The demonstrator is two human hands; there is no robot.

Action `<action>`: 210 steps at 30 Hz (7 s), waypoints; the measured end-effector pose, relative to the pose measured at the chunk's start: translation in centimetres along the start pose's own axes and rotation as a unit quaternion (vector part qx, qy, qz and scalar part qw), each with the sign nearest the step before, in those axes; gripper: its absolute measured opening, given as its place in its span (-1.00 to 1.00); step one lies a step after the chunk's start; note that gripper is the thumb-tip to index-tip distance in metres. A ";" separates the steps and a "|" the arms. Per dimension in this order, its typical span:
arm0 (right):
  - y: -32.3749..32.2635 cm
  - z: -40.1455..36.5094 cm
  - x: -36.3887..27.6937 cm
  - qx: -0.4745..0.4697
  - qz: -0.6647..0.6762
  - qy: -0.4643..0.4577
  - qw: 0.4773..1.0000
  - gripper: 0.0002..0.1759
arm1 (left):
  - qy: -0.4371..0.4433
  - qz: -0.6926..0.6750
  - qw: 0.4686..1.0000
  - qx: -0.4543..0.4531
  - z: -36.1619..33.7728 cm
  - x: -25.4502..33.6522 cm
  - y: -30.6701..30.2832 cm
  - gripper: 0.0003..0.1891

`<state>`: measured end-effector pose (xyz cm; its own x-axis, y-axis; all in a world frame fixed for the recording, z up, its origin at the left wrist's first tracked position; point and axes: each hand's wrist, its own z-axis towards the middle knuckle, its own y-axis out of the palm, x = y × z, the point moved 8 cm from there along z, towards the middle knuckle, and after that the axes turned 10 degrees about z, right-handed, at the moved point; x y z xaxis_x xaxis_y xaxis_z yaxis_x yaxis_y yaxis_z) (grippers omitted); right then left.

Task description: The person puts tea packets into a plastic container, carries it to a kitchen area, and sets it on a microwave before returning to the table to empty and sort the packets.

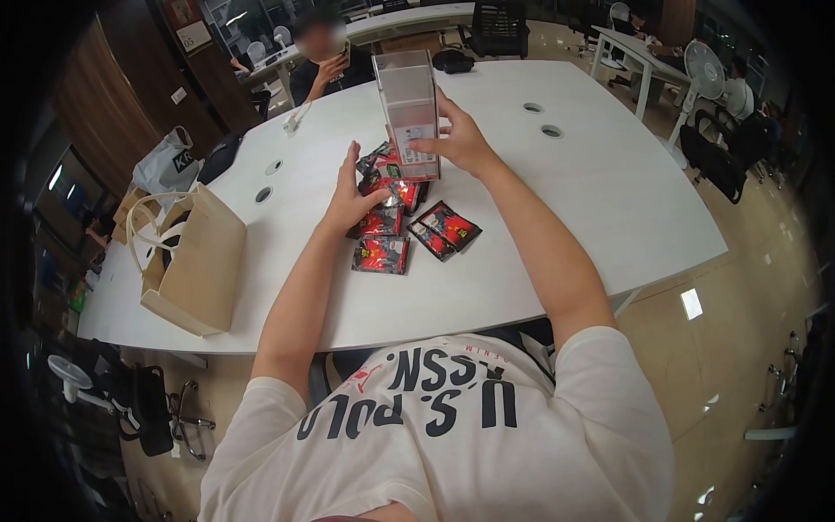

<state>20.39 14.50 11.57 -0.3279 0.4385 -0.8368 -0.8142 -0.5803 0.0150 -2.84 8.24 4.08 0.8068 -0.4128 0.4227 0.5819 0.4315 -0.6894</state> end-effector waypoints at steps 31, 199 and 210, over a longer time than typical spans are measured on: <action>-5.5 0.8 -1.0 0.086 -0.070 -0.115 0.987 0.02 | 0.090 0.119 0.989 0.019 0.1 6.6 -1.2 0.02; -26.4 -10.2 10.7 0.398 0.171 0.362 0.825 -0.03 | -0.092 -0.111 0.987 -0.069 -0.4 2.4 0.9 0.04; -3.1 -5.2 7.5 -0.220 -0.244 0.265 0.906 0.33 | -0.102 -0.046 0.992 -0.061 -0.2 -0.2 1.5 0.10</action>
<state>22.95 15.97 2.40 0.3915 0.3937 -0.8317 -0.4918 -0.6744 -0.5507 -2.17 8.82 2.89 0.7626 -0.2702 0.5878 0.6467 0.2937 -0.7040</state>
